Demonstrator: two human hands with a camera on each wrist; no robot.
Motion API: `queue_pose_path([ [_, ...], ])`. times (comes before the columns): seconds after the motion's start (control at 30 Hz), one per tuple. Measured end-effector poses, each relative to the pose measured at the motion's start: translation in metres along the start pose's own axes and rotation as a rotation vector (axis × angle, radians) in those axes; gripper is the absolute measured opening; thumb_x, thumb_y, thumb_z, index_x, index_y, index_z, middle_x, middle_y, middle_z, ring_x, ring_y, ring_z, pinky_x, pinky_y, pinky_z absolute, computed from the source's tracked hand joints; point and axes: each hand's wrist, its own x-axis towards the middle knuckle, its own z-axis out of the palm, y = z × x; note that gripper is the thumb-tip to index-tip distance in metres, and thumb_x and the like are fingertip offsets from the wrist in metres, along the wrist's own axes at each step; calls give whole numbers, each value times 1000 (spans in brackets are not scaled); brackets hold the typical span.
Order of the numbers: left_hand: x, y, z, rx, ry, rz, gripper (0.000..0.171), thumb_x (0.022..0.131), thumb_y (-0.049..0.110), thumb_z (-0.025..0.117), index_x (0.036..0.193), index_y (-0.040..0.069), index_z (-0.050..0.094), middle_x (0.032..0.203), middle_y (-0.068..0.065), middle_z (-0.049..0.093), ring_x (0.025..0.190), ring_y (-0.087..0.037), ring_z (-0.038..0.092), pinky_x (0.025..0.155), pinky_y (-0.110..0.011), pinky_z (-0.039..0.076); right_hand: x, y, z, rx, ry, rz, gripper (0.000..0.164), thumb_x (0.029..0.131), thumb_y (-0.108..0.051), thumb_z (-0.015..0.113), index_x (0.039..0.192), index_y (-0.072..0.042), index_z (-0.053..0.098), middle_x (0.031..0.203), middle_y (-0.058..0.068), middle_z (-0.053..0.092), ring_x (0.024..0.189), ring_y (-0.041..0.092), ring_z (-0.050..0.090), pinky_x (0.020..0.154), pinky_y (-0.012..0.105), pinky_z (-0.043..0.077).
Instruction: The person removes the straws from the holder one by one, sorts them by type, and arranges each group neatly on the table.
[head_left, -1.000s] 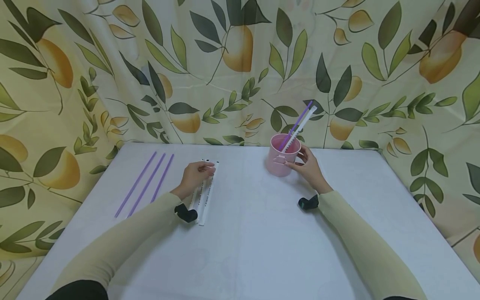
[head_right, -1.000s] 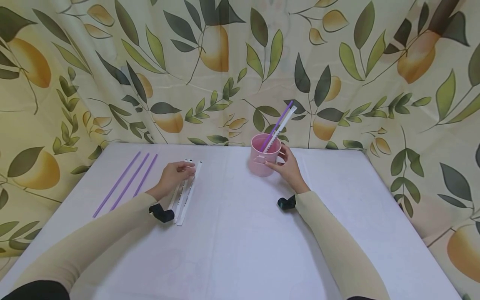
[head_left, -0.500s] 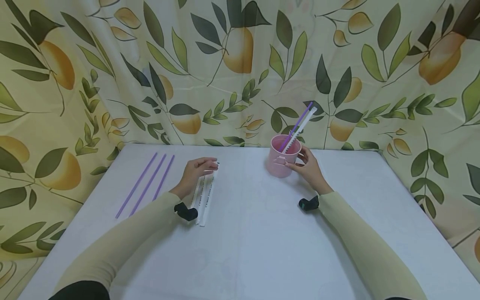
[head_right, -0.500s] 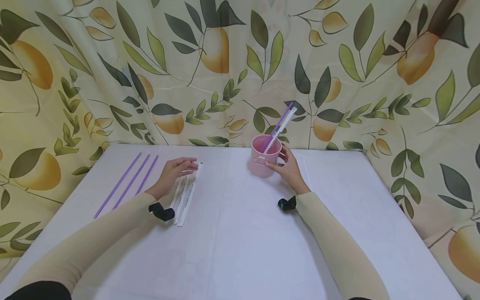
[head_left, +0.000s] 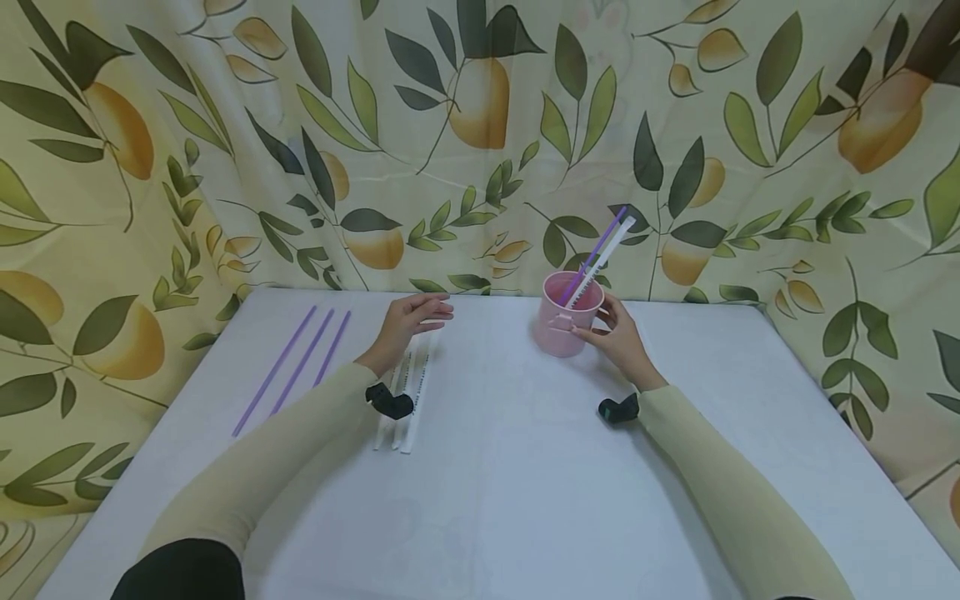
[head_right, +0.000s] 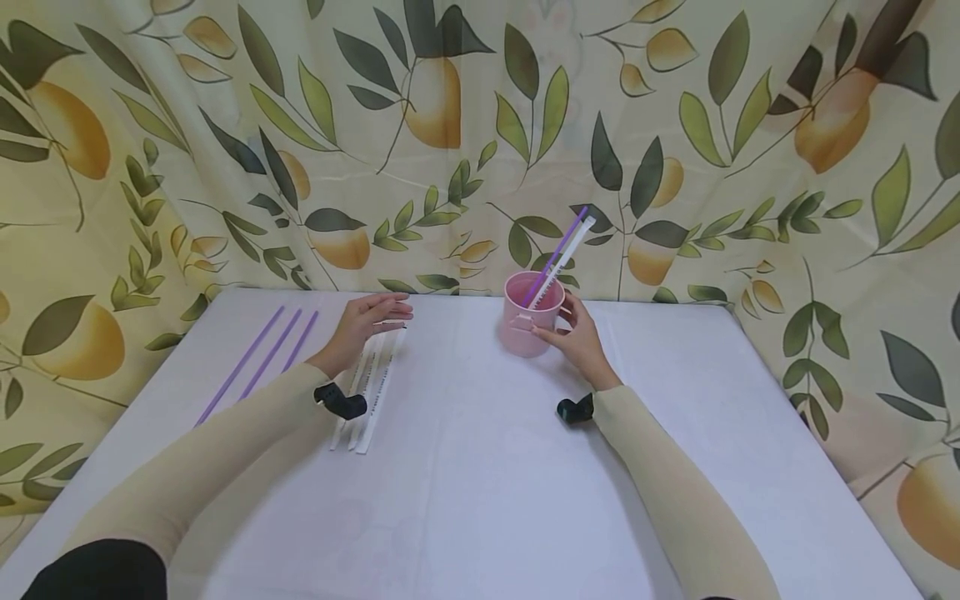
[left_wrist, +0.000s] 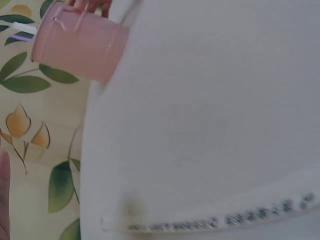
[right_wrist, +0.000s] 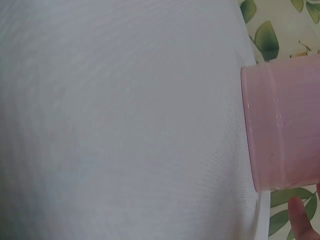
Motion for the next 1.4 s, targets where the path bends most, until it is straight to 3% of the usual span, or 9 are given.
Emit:
queue_pose_path([
  [0.2, 19, 15, 19, 16, -4, 31, 34, 98, 16, 47, 124, -6, 55, 118, -30, 60, 96, -13, 67, 94, -36, 52, 0, 1, 0, -7, 0, -2, 88, 82, -23, 74, 149, -11, 18, 153, 14, 27, 139, 33, 31, 108, 49, 37],
  [0.37, 35, 28, 36, 2, -15, 55, 35, 98, 14, 47, 126, -7, 53, 119, -31, 59, 109, -35, 62, 94, -35, 52, -1, -2, 0, -3, -4, 14, 88, 82, -21, 74, 149, -10, 18, 153, 15, 26, 140, 33, 30, 109, 49, 36],
  [0.47, 45, 33, 48, -21, -24, 54, 34, 98, 13, 49, 125, -7, 54, 120, -32, 58, 112, -41, 57, 96, -37, 51, -5, -12, -1, 13, -12, 28, 87, 82, -16, 72, 149, -8, 17, 153, 17, 25, 140, 35, 29, 109, 50, 35],
  [0.7, 69, 43, 80, -67, -63, 9, 36, 97, 14, 51, 127, -6, 52, 124, -28, 57, 114, -37, 58, 101, -43, 46, -13, -30, 1, 9, -14, 23, 83, 84, -12, 70, 148, -4, 18, 152, 20, 26, 139, 37, 29, 109, 51, 36],
  [0.93, 83, 51, 113, -43, -99, -15, 38, 98, 16, 48, 130, -4, 50, 126, -27, 56, 118, -35, 56, 101, -37, 47, -14, -30, 2, 16, -10, 25, 82, 84, -12, 70, 148, -5, 19, 151, 20, 27, 139, 37, 30, 109, 51, 36],
  [1.1, 92, 53, 133, -48, -123, -47, 39, 99, 16, 47, 130, -6, 48, 127, -29, 54, 121, -39, 52, 105, -42, 43, -12, -29, 2, 11, -6, 29, 82, 84, -13, 70, 148, -5, 19, 151, 20, 27, 139, 37, 30, 108, 51, 36],
  [1.4, 104, 47, 162, 41, -142, -116, 40, 99, 24, 47, 128, -5, 52, 126, -25, 56, 119, -36, 55, 103, -44, 44, -13, -30, 2, 12, -4, 42, 81, 84, -12, 70, 147, -5, 20, 151, 20, 27, 139, 36, 31, 108, 51, 37],
])
